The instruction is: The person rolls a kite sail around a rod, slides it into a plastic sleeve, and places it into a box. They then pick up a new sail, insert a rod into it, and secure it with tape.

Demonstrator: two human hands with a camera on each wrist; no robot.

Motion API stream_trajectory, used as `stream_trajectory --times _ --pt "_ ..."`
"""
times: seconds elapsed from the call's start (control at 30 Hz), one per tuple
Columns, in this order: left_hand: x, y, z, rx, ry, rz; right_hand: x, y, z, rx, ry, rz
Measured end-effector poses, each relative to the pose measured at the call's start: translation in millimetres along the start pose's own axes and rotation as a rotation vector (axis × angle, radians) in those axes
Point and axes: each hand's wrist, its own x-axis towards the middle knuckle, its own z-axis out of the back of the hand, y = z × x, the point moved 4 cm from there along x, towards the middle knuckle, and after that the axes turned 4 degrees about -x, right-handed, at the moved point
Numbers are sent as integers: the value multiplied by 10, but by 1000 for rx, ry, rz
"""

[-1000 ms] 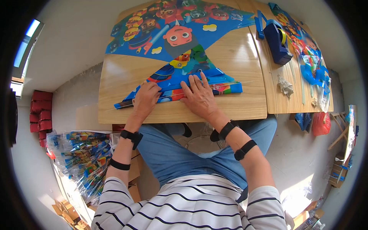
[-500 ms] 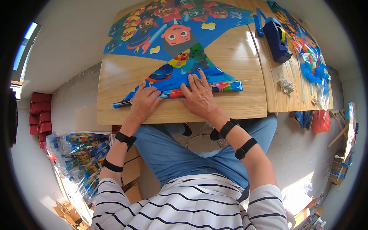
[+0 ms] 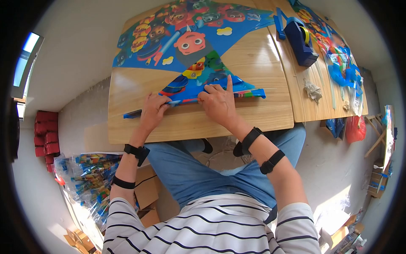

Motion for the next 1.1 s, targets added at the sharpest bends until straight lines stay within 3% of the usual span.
stream_trajectory --times 0.2,0.4,0.67,0.77,1.1 --pt "167 12 31 -52 45 103 185 -120 -34 -23 133 -33" --pt "301 123 3 -55 102 99 302 -193 -28 27 180 -162" --pt "376 180 -27 -58 141 70 268 -349 -241 32 172 -180" --pt "388 141 2 -65 193 136 294 -352 -257 -23 204 -198" --pt "326 255 -13 -199 93 180 346 -308 -291 -135 237 -136"
